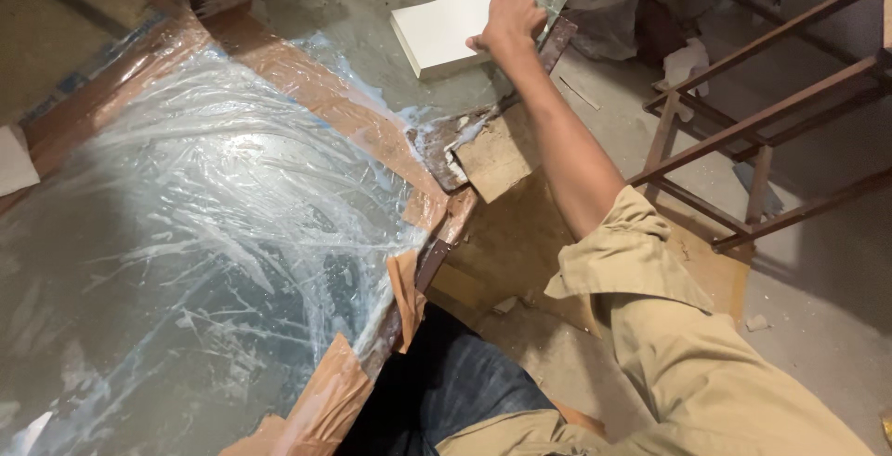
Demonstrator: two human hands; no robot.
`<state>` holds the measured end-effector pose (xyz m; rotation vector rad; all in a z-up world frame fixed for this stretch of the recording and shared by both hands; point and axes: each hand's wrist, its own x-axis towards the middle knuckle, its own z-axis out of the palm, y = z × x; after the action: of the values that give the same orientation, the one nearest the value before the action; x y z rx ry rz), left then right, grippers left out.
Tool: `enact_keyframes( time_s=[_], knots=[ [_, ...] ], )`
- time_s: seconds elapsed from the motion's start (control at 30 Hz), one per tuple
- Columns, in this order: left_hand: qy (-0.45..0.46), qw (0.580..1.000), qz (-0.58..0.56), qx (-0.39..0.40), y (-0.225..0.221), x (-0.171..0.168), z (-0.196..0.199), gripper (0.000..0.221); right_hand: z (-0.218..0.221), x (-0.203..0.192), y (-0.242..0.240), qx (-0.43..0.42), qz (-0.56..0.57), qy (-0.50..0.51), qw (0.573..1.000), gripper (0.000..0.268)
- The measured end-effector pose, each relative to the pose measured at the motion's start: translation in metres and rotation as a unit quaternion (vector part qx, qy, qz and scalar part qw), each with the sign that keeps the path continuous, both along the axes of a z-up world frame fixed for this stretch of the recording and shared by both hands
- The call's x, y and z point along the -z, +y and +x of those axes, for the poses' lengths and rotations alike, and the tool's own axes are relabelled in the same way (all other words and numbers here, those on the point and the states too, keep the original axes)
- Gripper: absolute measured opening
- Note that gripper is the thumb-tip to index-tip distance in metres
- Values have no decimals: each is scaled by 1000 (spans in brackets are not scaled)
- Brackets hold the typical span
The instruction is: The person applies a white liquid from a red bucket onto white paper cards using a green spreader, handling each card individually and moving it aside.
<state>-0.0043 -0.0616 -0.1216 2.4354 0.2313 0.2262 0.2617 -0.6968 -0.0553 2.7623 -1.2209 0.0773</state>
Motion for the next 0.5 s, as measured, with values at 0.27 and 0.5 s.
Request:
enact_keyframes(
  time_s=[0.27, 0.5],
  knots=[
    [-79, 991, -111, 4, 21, -29, -23, 52, -65, -55, 17, -193, 503, -336, 772, 41],
    [-155, 950, -272, 7, 25, -142, -41, 57, -151, -107, 234, -396, 615, -324, 600, 37]
  ],
)
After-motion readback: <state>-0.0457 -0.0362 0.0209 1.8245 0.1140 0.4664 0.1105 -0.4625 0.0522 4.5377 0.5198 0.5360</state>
